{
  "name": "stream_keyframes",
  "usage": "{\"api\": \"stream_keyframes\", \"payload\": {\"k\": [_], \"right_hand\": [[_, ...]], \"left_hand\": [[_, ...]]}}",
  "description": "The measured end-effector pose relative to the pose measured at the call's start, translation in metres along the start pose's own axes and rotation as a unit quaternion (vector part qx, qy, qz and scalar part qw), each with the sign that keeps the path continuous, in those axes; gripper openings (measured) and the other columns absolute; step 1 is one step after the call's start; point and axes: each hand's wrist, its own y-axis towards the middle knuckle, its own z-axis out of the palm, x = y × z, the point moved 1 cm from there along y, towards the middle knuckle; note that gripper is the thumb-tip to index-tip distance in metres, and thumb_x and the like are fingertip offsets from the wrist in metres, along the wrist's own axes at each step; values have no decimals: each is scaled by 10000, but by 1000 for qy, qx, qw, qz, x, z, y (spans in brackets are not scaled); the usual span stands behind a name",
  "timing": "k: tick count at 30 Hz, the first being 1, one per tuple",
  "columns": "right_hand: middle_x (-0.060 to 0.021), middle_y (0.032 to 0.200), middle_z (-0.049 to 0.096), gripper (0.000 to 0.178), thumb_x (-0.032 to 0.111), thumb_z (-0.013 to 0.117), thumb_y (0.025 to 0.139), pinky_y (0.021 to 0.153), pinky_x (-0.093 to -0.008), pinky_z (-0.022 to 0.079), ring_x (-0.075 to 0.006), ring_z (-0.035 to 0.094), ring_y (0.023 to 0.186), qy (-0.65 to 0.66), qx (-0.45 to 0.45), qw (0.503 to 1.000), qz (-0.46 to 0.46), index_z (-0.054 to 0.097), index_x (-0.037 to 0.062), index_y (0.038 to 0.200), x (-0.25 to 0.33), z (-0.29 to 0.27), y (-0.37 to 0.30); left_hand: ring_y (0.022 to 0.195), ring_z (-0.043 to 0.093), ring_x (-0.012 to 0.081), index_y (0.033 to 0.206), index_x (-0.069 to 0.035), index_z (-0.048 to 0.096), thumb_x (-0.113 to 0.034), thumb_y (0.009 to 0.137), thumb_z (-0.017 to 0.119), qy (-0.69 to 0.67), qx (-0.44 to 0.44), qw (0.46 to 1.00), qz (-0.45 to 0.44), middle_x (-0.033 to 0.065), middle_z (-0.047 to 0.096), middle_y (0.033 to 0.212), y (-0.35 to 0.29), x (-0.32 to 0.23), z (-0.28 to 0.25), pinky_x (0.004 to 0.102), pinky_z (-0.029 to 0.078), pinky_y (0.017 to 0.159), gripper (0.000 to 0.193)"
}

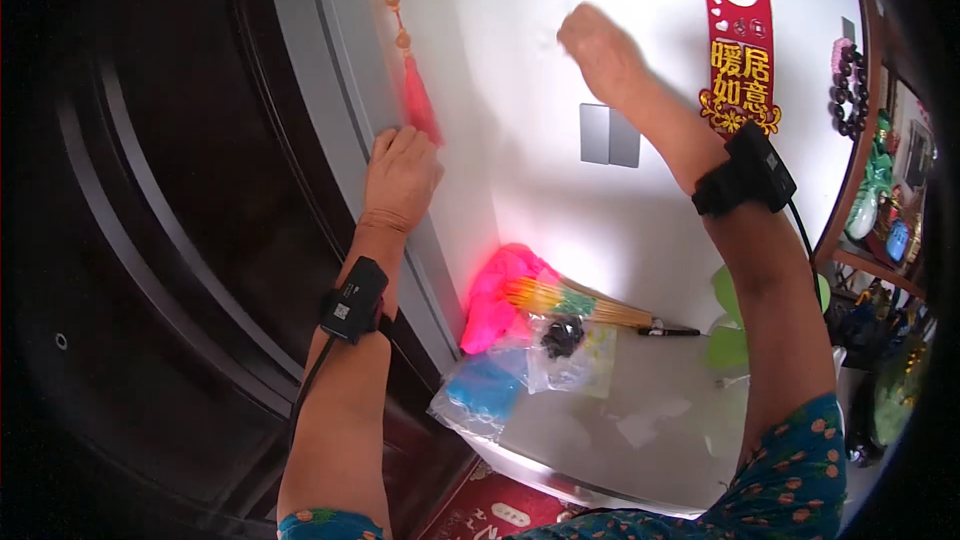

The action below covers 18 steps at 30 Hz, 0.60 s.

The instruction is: Cleaning ornaments, a shelf, and the front door with a cloth.

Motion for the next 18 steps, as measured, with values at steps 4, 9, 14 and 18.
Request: {"api": "stream_keyframes", "payload": {"k": [4,9,14,18], "right_hand": [[-99,849,605,100,26,546,753,812,-355,480,-269,547,897,-25,-89,988,126,642,52,752,-5,29,19],[-153,826,612,116,50,549,764,773,-437,458,-335,568,845,91,-199,967,133,646,38,827,34,72,63],[-244,881,638,200,117,514,815,791,-458,478,-376,615,864,182,-240,925,231,690,44,876,55,111,86],[-232,815,618,161,95,544,774,754,-445,484,-379,603,830,129,-73,954,260,656,-11,820,86,136,58]], "left_hand": [[872,534,237,663,-53,501,-45,633,648,-21,1,1000,-5,68,509,758,1,-4,2,393,390,852,150],[875,537,225,664,-69,509,-60,631,654,19,20,1000,-6,53,521,760,-4,-1,4,390,395,826,149],[858,542,216,661,-80,516,-82,635,655,52,15,998,16,42,523,745,-1,4,6,381,400,811,141],[829,550,206,659,-85,521,-102,631,654,24,-23,999,22,32,517,714,-2,7,21,371,401,813,136]]}}
